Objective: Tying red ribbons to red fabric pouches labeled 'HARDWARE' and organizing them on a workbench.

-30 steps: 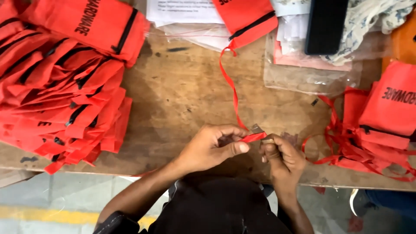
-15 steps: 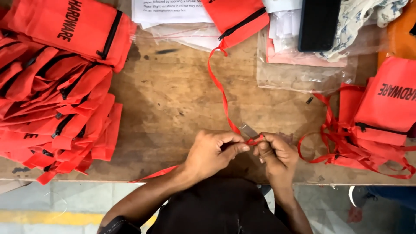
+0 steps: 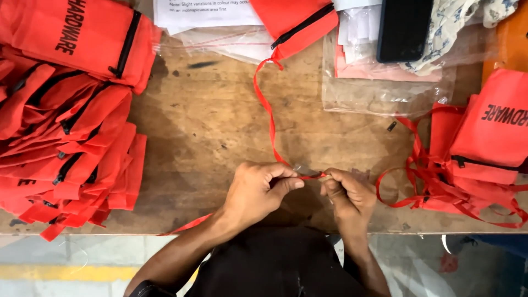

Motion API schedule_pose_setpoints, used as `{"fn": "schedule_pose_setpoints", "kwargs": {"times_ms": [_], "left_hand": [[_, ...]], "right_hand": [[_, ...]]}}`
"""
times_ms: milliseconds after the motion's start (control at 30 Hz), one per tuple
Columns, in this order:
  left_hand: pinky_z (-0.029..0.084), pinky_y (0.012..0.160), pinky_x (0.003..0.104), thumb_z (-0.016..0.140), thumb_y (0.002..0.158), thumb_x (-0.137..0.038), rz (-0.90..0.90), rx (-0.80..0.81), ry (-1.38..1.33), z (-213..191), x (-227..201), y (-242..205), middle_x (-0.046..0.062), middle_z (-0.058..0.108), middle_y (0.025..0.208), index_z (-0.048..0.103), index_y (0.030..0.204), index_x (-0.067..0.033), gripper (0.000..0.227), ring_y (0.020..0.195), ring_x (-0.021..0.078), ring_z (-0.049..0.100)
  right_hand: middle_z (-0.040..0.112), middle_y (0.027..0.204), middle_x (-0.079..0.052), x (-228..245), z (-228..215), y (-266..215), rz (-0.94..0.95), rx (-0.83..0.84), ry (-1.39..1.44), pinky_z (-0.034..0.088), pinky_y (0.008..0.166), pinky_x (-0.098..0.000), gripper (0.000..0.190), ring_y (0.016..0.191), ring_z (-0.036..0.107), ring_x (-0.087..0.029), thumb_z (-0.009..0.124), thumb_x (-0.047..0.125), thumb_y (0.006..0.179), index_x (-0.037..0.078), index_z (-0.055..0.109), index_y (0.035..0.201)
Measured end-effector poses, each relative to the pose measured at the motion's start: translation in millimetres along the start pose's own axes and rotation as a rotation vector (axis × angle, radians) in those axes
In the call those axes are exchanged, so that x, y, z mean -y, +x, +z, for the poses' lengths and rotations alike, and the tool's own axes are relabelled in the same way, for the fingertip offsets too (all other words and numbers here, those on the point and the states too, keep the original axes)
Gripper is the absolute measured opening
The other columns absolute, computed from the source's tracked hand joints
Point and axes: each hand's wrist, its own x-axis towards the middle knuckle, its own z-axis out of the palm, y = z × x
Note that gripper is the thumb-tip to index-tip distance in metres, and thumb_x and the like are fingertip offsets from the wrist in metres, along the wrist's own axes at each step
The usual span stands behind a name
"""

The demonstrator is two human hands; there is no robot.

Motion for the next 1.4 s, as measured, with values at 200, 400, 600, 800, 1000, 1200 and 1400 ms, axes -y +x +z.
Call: {"fn": "schedule_pose_setpoints", "kwargs": {"times_ms": [200,400,600,800,1000,1200,1400], "left_hand": [[0.052,0.054,0.029,0.082,0.084,-0.018,0.087,-0.085,0.081,-15,4,-2,0.008,0.075,0.075,0.079,0.09,-0.0075,0.012,0.058,0.015,0.069],[0.054,0.058,0.029,0.081,0.084,-0.017,-0.105,0.007,0.038,-34,21,-11,0.009,0.077,0.076,0.079,0.096,-0.006,0.016,0.061,0.0135,0.072],[0.057,0.068,0.025,0.075,0.09,-0.008,-0.106,0.04,-0.202,-33,22,-20,0.004,0.082,0.095,0.066,0.13,-0.0078,0.041,0.077,0.0079,0.074],[0.053,0.062,0.025,0.069,0.09,-0.001,-0.272,0.129,-0.258,-56,-5,-33,0.003,0.081,0.114,0.062,0.138,-0.0117,0.05,0.067,0.009,0.063],[0.054,0.076,0.023,0.063,0.102,0.0,-0.043,-0.225,-0.448,-59,41,-69,0.005,0.08,0.104,0.066,0.132,-0.0031,0.031,0.094,0.0076,0.071],[0.041,0.053,0.025,0.065,0.1,-0.003,-0.215,-0.493,-0.423,-65,60,-69,0.003,0.079,0.1,0.071,0.125,-0.0023,0.026,0.063,0.006,0.05],[0.052,0.057,0.03,0.07,0.095,-0.007,0.007,-0.489,0.185,-57,83,-62,0.01,0.075,0.087,0.077,0.113,-0.0084,0.019,0.065,0.0189,0.069]], "right_hand": [[0.069,0.09,-0.009,-38,-21,-5,-0.09,-0.206,0.265,0.051,0.068,-0.0247,0.021,0.076,0.064,-0.012,0.065,-0.008,0.093,-0.001,0.072,0.112],[0.065,0.084,-0.014,-43,-94,9,-0.318,-0.316,0.791,0.05,0.061,-0.0269,0.017,0.068,0.061,-0.016,0.064,-0.003,0.111,-0.002,0.065,0.128],[0.062,0.084,-0.012,-32,-46,8,-0.224,-0.228,0.537,0.047,0.065,-0.0283,0.011,0.065,0.055,-0.014,0.067,-0.002,0.107,-0.005,0.063,0.117],[0.062,0.083,-0.009,-8,-13,8,-0.12,-0.143,0.445,0.045,0.067,-0.0241,0.015,0.067,0.051,-0.009,0.063,0.002,0.109,-0.007,0.066,0.12],[0.064,0.086,-0.002,4,-3,11,0.057,-0.077,-0.066,0.037,0.062,-0.0242,0.02,0.07,0.047,-0.007,0.062,0.009,0.107,-0.003,0.069,0.12],[0.071,0.097,-0.008,24,13,29,-0.128,0.008,-0.47,0.053,0.071,-0.0306,0.019,0.083,0.071,-0.017,0.065,0.012,0.103,0.002,0.07,0.118],[0.048,0.142,-0.023,53,23,90,-0.613,0.04,-0.859,0.043,0.105,-0.0543,0.04,0.127,0.049,-0.043,0.074,0.015,0.097,0.004,0.065,0.134]]}}
